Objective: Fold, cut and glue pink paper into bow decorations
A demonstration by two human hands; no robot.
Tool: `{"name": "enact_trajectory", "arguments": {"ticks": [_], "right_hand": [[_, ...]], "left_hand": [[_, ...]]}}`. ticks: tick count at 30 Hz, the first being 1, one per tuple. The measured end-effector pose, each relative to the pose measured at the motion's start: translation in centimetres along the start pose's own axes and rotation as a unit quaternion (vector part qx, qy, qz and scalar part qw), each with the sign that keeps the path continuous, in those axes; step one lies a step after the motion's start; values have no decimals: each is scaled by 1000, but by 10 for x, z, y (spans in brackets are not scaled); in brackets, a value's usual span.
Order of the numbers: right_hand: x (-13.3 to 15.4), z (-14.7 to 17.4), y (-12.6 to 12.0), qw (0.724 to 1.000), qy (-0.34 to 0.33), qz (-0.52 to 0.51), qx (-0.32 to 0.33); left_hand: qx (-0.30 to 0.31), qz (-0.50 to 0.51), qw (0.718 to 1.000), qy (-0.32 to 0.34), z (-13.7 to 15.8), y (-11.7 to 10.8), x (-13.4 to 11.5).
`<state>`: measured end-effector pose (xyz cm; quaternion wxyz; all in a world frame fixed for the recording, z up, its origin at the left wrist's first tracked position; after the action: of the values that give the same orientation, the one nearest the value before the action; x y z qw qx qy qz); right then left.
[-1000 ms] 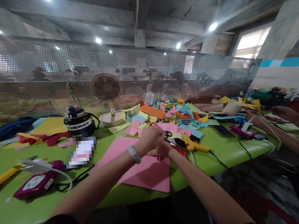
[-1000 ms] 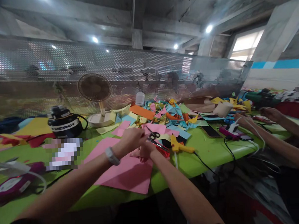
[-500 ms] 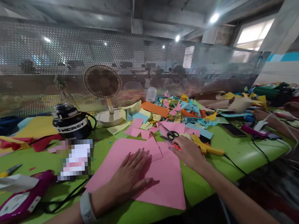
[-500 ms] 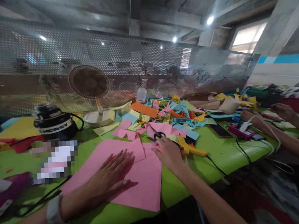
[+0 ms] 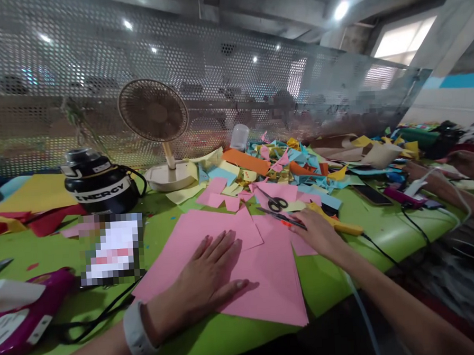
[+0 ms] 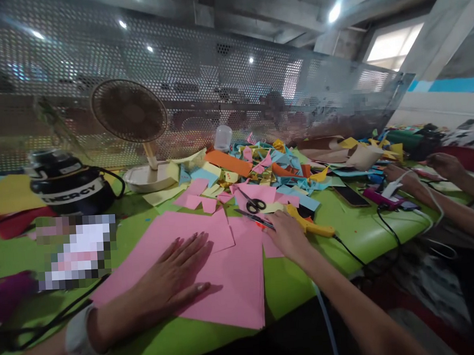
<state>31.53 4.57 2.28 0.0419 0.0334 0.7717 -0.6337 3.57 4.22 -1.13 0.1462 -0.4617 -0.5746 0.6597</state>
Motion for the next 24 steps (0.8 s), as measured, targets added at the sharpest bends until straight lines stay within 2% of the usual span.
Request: {"name": "enact_trajectory", "arguments": {"ticks": [3, 5, 11, 16, 19, 24], "right_hand": [[-2, 5, 0, 998, -8, -42, -51], [2, 8, 1, 997, -25, -55, -57], [17, 9, 1, 996, -73, -38, -16], [14, 8, -7, 992, -97, -72, 37], [9, 9, -12, 986, -120, -103, 48], [2, 0, -9, 993, -55, -85, 52]], "left_hand": [[0, 1, 1000, 4, 0, 1, 0], [8, 2, 1000, 1, 0, 2, 0], [15, -1, 1000, -1, 0, 2, -1], [11, 1, 1000, 9, 0, 0, -2], [7, 1, 1000, 13, 0, -1, -2], [21, -2, 1000, -1, 0, 0, -3]]}}
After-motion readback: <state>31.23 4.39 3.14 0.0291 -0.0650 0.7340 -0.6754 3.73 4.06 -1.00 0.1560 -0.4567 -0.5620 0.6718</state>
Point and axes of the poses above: each hand's wrist, its own z-axis away from the middle knuckle, its own y-axis out of the palm, x = y × z, the point moved 4 cm from there along -z, towards the middle knuckle, and after that the axes turned 15 degrees about z, right-handed, at the moved point
